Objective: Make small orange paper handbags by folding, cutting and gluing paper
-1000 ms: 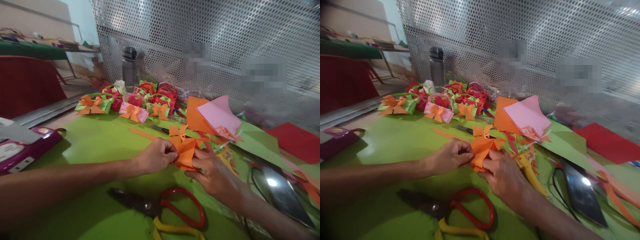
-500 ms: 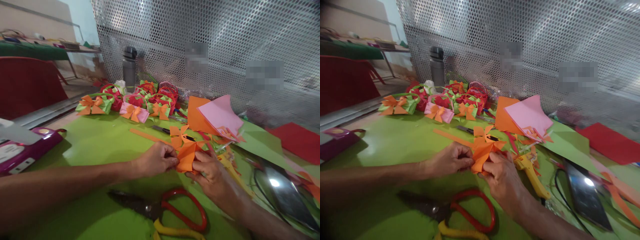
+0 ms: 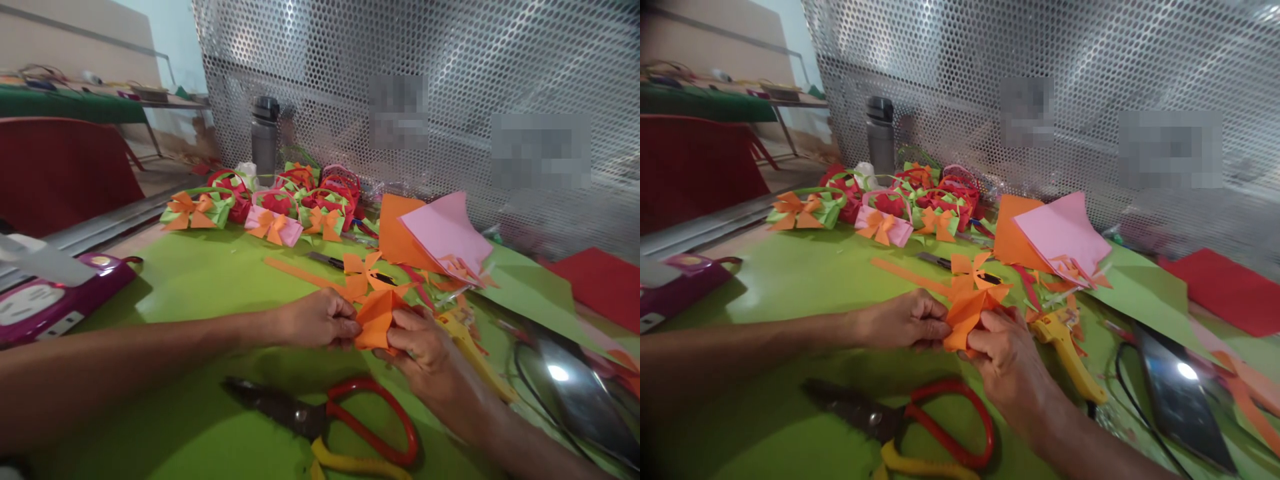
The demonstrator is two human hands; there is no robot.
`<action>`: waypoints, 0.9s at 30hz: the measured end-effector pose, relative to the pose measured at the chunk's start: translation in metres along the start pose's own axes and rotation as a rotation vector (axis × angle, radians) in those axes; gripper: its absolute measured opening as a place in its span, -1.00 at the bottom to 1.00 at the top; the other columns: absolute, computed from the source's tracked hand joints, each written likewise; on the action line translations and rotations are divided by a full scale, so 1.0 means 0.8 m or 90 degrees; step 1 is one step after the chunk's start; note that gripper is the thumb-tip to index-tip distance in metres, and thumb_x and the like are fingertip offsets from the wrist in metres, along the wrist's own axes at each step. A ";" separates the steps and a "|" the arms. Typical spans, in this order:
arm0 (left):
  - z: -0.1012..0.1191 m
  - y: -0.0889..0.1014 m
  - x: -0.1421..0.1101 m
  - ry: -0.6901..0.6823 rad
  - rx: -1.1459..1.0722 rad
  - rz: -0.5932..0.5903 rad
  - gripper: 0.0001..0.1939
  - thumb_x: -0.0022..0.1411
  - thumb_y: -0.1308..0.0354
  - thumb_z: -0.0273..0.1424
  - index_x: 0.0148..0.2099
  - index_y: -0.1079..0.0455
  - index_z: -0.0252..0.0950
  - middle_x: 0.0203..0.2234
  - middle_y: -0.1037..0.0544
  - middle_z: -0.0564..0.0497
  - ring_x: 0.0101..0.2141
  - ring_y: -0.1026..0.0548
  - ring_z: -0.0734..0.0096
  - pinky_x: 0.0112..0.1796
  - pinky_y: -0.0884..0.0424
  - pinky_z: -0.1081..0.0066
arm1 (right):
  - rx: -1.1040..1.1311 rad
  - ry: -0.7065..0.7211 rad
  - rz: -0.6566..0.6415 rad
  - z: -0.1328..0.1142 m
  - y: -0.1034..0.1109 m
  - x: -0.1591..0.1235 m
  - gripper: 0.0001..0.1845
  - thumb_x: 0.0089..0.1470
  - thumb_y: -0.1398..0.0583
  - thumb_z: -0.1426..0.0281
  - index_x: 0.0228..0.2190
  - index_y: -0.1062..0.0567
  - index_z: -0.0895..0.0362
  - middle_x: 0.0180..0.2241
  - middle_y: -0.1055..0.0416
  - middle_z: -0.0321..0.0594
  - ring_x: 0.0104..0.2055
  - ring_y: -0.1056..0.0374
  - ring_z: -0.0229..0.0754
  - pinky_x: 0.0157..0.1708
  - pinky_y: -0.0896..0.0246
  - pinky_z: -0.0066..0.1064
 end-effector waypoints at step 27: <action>0.018 -0.002 -0.010 -0.121 0.182 0.125 -0.73 0.14 0.02 -0.52 -0.60 -0.12 -0.32 -0.70 -0.08 0.20 -0.63 -0.04 0.63 -0.61 0.02 0.56 | 0.058 -0.072 -0.052 0.009 -0.011 -0.001 -0.77 0.02 -0.13 0.46 -0.63 -0.42 0.13 -0.49 -0.33 -0.22 -0.39 -0.25 -0.14 -0.29 -0.11 -0.26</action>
Point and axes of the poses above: each hand's wrist, its own x-axis towards the middle knuckle, its own y-axis out of the back of the hand, z = x × y, the point moved 7 cm from there along x, towards the middle knuckle
